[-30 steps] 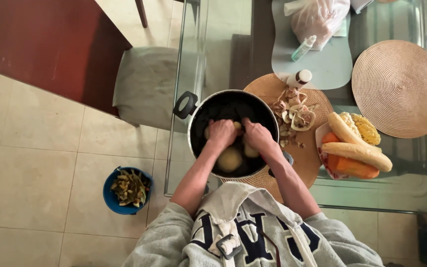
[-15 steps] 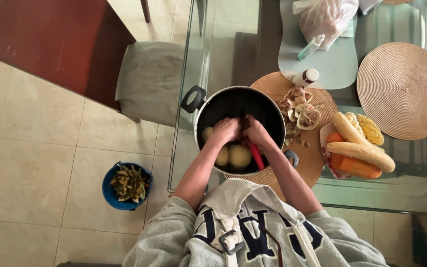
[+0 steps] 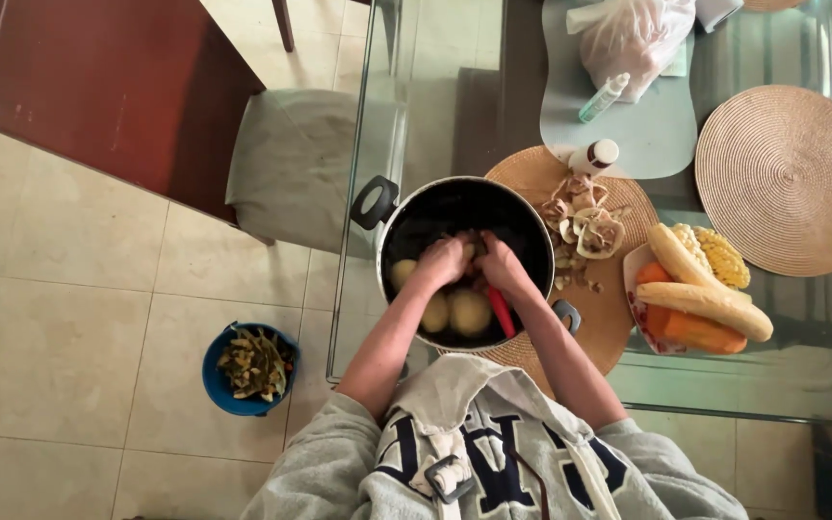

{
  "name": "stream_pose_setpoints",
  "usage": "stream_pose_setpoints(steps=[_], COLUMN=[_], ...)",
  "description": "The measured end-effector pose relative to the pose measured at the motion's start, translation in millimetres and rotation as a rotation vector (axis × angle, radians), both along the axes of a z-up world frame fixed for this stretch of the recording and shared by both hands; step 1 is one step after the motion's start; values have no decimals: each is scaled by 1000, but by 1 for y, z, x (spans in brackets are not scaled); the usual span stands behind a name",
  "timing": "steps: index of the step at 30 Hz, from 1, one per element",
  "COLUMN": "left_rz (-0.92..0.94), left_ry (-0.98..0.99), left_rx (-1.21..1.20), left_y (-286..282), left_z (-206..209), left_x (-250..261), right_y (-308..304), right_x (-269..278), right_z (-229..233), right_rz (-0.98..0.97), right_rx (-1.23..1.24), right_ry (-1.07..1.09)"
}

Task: The person peels potatoes with a small knife over a pot of water, letting peels fall onto the table, and places peeled potatoes into the pot. They then gather the peels by hand, carry them to a blue bowl on the floor, and finally handle plantains on the table.

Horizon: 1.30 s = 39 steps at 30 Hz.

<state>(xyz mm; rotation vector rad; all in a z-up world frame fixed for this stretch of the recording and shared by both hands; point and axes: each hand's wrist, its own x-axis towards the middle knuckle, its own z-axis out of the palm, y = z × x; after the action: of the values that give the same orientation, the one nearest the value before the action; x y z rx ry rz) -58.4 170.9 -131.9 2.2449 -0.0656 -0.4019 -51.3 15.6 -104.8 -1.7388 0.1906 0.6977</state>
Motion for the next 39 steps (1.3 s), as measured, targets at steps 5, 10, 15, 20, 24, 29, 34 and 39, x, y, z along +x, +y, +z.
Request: stream_pose_setpoints(steps=[5,10,15,20,24,29,34,39], left_rz=[123,291,-8,-136,-198,-65,96,90], left_ry=[178,272,-233,-246,-114,56,221,-520], left_rx=[-359,-334,-51,576,423,61,-169,87], left_y=[3,19,35,15,12,14,20,13], left_z=[14,64,-22,17,-71,-9,67,6], left_x=[5,1,6,-11,1,7,-2,-10], right_y=[0,-10,-11,-1,-1,-4,-7,-3], right_x=[-3,-1,-2,-7,-3,0,1,-6], right_z=[26,11,5,36,35,48,21,30], right_rz=[-118,-87,41,89,102,-8,-104,-24], right_rx=[85,108,-6,-144,-202,-114,150,-40], right_ry=[64,-19,35,-14,-53,-25,-18,-9])
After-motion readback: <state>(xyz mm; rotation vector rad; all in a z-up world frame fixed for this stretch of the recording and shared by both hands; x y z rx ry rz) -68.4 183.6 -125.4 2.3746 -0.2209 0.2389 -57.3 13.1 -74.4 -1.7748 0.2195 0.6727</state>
